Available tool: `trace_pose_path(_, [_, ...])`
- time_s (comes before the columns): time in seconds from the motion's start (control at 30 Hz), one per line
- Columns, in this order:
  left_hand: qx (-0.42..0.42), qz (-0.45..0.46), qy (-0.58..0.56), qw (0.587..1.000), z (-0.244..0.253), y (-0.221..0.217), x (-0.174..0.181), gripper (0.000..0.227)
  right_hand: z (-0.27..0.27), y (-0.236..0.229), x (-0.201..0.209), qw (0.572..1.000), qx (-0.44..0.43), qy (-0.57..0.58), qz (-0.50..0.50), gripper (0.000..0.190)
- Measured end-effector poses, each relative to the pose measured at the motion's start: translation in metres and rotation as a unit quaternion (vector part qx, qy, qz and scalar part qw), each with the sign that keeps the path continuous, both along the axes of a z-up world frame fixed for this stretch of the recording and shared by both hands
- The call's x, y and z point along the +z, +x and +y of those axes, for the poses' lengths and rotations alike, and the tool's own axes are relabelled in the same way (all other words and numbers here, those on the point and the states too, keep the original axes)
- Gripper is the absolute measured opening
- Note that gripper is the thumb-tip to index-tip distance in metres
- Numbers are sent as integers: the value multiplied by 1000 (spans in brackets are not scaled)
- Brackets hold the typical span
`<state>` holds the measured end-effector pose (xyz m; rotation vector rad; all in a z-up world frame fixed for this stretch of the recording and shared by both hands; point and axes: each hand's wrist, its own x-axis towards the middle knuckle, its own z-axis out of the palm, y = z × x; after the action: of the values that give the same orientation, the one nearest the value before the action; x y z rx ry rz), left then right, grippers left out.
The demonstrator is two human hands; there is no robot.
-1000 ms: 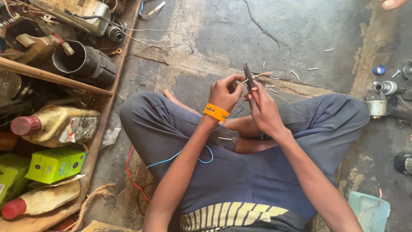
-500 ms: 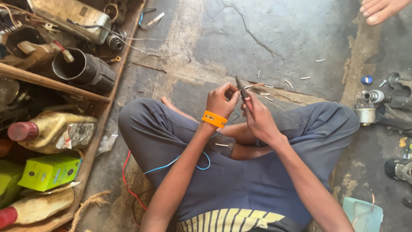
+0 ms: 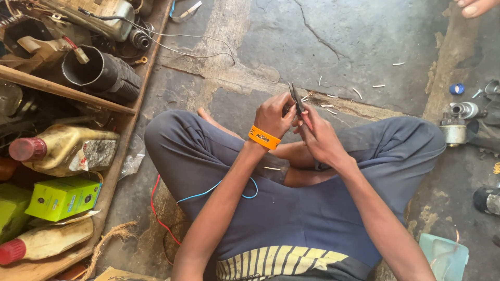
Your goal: The person sits cross-legged on the floor and uses pliers to strip the insulation from several copper wires. They repeatedly grip the wire ends, pull off the insulation, and set the stripped wires aside.
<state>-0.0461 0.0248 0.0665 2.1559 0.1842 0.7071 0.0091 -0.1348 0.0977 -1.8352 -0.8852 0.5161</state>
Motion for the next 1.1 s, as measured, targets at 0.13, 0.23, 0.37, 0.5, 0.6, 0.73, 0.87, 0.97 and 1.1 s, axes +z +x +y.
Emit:
trace_pose_path(0.13, [1,-11,30,999,0,1,-2,15,-1,3,-4,999,-18,-37,32,35])
trace_pose_path(0.23, [-5,-16,20,1000,-1,1,-2,14,-1,2,-6,997,-36,-52,45,33])
trace_pose_path(0.37, [-5,-8,-51,999,-1,3,1,15,-1,0,-3,1000,-20,-8,2,36])
trace_pose_path(0.5, [-14,23,-153,988,1,2,0,16,1,-3,1,998,-16,29,-52,34])
trace_pose_path(0.6, [0,45,-178,983,3,3,-7,16,0,-3,1,998,-28,-8,-63,41])
trace_pose_path(0.73, [-38,63,-326,943,2,8,-19,13,-2,0,-7,996,-40,-39,-66,44])
trace_pose_path(0.87, [-133,115,-669,722,-5,2,-21,14,-6,11,-19,994,-70,-4,-84,44])
trace_pose_path(0.97, [-219,117,-749,614,-13,-20,-17,18,-10,28,-25,993,-120,18,5,31])
trace_pose_path(1.1, [-202,14,-682,703,-21,-20,-13,21,-17,38,-32,989,-141,-20,47,34])
